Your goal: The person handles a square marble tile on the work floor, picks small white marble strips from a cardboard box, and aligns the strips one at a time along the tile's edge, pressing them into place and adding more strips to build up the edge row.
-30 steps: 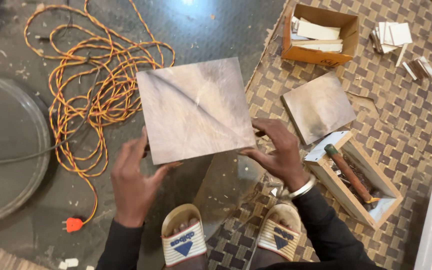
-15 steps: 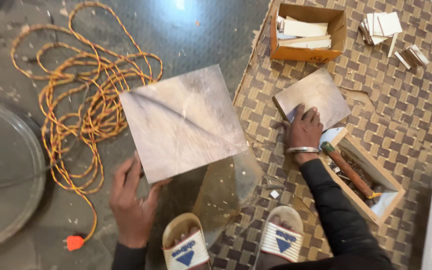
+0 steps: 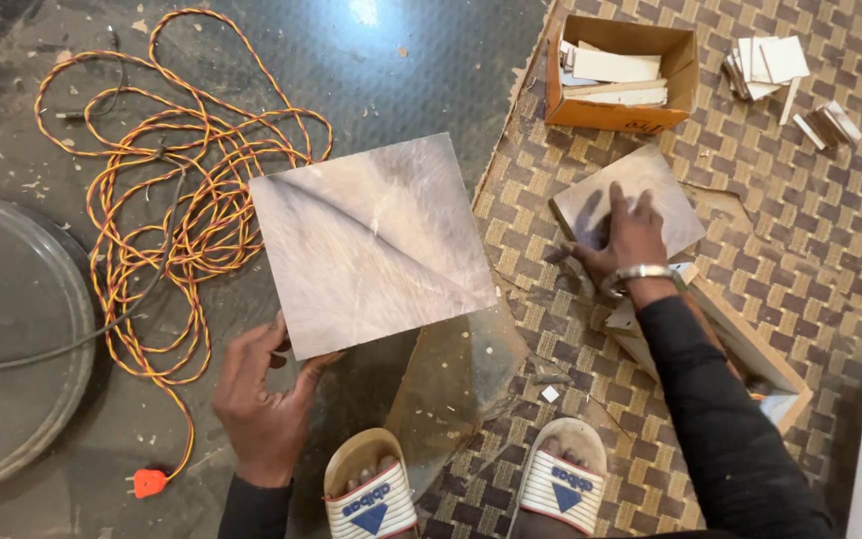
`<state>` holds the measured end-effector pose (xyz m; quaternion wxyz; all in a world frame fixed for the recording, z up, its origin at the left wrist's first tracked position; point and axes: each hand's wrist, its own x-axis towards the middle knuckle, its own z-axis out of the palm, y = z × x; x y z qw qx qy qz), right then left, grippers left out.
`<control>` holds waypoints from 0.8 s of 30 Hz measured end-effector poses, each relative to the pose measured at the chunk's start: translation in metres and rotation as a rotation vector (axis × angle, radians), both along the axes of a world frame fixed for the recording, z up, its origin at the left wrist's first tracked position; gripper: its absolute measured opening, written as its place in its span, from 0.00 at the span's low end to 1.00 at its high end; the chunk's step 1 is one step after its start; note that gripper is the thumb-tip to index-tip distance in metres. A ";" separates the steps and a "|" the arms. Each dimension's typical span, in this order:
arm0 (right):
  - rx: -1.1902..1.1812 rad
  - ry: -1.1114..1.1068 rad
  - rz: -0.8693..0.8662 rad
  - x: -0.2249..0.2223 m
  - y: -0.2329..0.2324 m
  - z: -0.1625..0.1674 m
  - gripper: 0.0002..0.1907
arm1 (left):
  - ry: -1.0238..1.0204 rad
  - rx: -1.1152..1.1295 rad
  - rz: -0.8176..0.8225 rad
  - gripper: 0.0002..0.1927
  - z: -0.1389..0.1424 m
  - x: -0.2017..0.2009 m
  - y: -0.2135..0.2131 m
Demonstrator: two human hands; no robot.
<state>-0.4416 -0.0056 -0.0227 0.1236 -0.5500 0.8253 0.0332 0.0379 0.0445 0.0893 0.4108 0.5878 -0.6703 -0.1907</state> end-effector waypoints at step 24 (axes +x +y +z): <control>-0.116 -0.207 -0.382 -0.038 -0.008 0.080 0.33 | 0.376 -0.078 -0.003 0.61 -0.035 -0.006 0.043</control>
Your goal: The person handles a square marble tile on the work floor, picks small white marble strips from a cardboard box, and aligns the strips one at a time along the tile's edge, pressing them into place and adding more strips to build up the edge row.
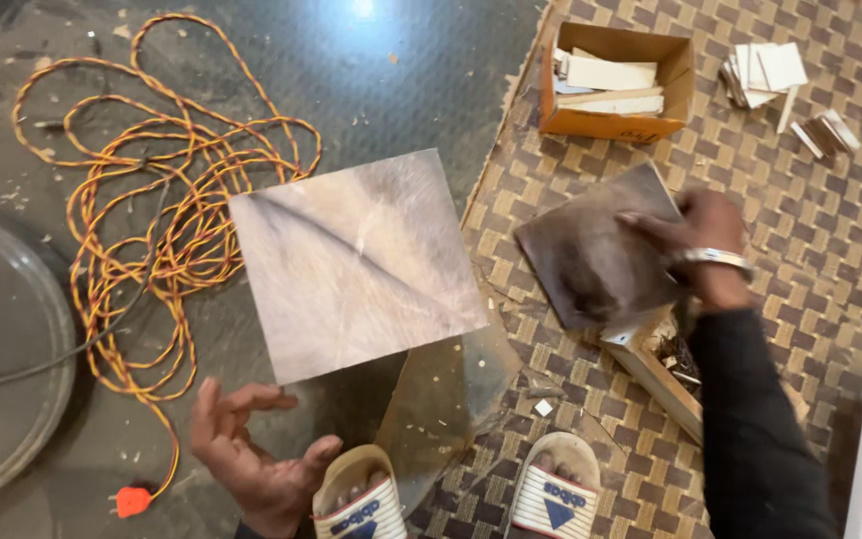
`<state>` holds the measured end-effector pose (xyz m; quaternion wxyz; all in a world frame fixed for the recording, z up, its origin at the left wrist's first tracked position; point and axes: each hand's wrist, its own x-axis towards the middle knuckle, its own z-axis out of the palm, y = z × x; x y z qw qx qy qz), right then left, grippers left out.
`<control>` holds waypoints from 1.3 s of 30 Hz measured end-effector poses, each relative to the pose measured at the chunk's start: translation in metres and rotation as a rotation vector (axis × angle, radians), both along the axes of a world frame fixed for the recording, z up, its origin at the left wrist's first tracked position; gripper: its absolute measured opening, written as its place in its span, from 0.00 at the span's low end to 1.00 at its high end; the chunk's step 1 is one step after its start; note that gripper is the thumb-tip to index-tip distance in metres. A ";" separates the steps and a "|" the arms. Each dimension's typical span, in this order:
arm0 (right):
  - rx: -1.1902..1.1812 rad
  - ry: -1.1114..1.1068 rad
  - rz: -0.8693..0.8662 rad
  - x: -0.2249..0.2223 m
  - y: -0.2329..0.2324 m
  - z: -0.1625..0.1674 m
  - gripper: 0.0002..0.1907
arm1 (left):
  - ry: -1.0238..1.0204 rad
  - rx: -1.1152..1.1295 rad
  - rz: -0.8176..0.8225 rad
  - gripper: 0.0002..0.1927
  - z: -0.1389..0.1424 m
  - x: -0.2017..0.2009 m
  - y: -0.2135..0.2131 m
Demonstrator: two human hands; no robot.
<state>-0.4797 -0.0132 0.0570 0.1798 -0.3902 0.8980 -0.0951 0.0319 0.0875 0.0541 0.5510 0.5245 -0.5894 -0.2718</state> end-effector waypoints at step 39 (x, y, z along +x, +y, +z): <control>-0.593 -0.528 0.445 0.236 0.075 0.114 0.66 | 1.078 0.196 -0.199 0.28 0.136 -0.084 -0.033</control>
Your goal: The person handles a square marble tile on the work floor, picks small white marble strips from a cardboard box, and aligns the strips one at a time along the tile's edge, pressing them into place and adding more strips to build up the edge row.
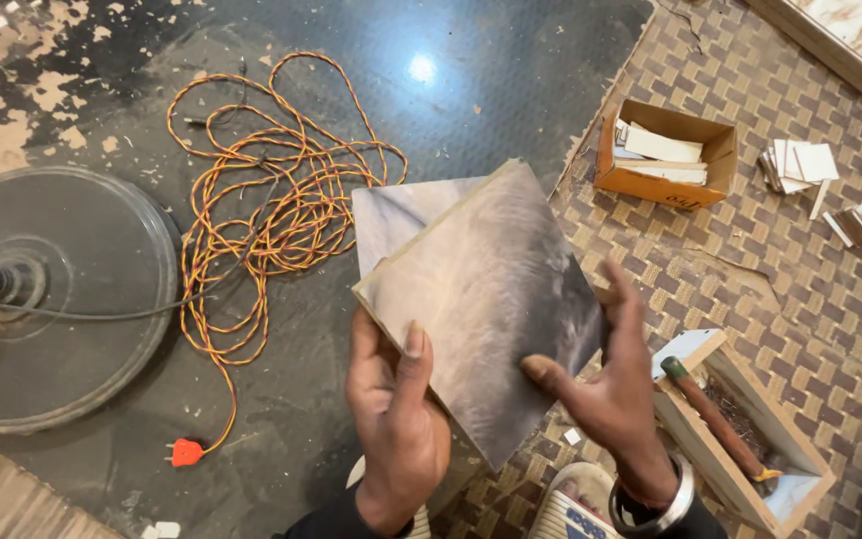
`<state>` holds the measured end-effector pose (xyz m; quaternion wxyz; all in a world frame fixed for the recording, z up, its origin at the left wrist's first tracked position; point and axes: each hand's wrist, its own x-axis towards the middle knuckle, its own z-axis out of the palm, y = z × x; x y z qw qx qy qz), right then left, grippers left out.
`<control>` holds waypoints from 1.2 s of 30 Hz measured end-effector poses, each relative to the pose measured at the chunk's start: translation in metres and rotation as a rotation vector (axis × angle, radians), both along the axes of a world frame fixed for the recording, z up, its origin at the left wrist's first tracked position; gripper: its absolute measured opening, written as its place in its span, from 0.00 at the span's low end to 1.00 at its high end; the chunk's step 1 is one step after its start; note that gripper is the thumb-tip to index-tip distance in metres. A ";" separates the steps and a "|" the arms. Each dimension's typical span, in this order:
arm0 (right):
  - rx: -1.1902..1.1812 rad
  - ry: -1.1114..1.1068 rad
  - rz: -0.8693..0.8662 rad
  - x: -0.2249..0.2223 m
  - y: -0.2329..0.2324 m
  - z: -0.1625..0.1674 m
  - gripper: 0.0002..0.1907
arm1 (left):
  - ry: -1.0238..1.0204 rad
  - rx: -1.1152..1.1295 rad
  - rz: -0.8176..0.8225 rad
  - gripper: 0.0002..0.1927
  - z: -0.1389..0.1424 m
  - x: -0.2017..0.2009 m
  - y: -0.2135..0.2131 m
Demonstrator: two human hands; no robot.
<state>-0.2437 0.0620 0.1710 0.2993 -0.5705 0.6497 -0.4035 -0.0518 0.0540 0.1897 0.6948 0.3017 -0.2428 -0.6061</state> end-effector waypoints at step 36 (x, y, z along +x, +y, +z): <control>-0.137 0.318 0.263 -0.034 -0.027 -0.045 0.51 | -1.623 -0.183 0.069 0.34 -0.057 0.075 -0.006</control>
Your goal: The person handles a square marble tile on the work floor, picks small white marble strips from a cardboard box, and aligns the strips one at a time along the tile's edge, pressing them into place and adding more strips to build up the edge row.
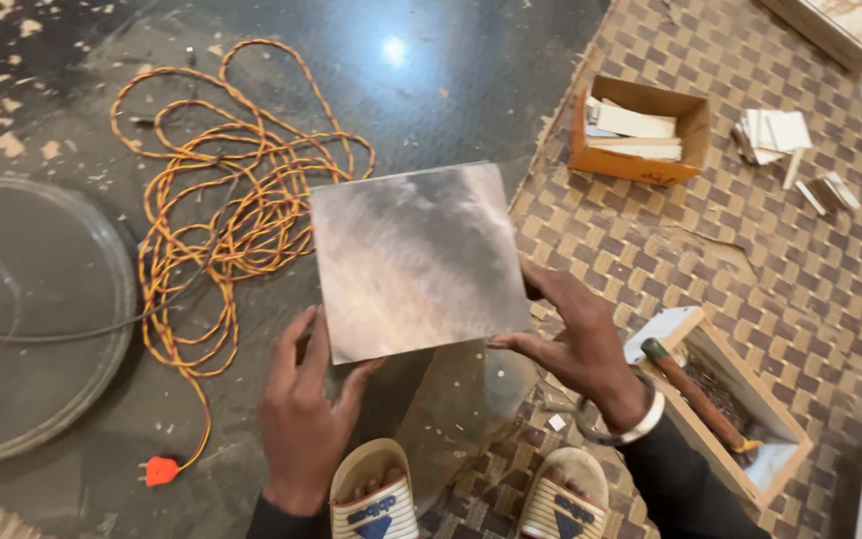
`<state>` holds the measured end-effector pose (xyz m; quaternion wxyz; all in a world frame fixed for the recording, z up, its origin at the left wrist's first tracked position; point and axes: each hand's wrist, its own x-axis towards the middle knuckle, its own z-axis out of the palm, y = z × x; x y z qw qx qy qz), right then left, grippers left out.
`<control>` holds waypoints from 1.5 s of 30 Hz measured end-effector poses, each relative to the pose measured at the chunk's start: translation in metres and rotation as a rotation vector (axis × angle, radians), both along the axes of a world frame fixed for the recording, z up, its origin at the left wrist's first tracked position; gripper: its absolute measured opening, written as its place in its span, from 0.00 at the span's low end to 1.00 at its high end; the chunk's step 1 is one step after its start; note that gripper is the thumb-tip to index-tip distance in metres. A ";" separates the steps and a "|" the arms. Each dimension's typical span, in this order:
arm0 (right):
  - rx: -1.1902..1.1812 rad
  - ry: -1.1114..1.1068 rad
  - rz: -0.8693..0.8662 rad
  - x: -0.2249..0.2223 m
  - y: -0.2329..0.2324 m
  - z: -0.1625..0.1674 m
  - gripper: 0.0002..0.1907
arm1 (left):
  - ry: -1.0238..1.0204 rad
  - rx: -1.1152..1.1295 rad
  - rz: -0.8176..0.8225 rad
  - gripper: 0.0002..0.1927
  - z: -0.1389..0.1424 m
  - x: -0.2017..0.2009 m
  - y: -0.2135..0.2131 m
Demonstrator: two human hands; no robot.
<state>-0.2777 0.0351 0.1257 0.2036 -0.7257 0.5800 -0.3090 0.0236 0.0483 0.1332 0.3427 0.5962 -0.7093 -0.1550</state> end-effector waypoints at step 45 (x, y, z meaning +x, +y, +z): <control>0.308 0.651 -0.103 -0.200 -0.227 -0.022 0.34 | -0.434 -0.136 -0.854 0.27 0.094 -0.173 -0.197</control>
